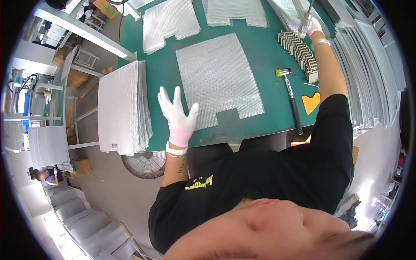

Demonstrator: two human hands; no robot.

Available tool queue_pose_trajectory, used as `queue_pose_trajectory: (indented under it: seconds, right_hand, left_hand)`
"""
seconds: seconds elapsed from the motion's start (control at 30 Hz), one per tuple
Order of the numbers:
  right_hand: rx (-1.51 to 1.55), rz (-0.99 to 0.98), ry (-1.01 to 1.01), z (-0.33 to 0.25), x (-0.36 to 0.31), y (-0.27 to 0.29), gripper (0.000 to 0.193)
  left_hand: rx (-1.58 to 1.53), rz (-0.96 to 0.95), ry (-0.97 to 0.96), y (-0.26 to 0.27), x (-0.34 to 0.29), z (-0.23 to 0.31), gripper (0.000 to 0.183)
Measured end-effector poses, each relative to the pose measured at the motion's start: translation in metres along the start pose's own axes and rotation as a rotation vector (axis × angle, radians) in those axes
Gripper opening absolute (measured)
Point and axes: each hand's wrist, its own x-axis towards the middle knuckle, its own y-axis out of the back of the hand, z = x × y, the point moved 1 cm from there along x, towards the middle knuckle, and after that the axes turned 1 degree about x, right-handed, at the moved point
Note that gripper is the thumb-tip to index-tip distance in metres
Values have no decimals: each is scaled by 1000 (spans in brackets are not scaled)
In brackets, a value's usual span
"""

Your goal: The person assembles white mesh panels by placing them into metal frames and securing them with a handheld power tool. They repeatedly pick up mesh sheets, align them with frames, and use a screwdriver to fasten the components together on a green workbench.

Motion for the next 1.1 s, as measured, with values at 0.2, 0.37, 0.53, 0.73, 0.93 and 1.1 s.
queue_pose_trajectory:
  seconds: [0.2, 0.37, 0.53, 0.73, 0.93, 1.1]
  right_hand:
    - [-123, -17, -1, 0, -19, 4, 56]
    - [72, 1, -84, -11, -29, -2, 60]
    - [23, -104, -85, -3, -17, -11, 89]
    - [254, -23, -128, 30, 12, -16, 90]
    - [206, 279, -49, 24, 0, -9, 65]
    - [265, 262, -35, 16, -11, 11, 84]
  left_hand:
    - [-2, -93, 2, -6, -7, 10, 74]
    - [-27, -124, -14, -6, -13, 21, 74]
    - [-55, -138, -55, -7, -19, 24, 73]
    - [-141, -99, -30, -5, -26, 18, 71]
    - [-144, -94, -69, -6, -25, 25, 67]
    - [-206, -102, -78, -3, -24, 29, 68]
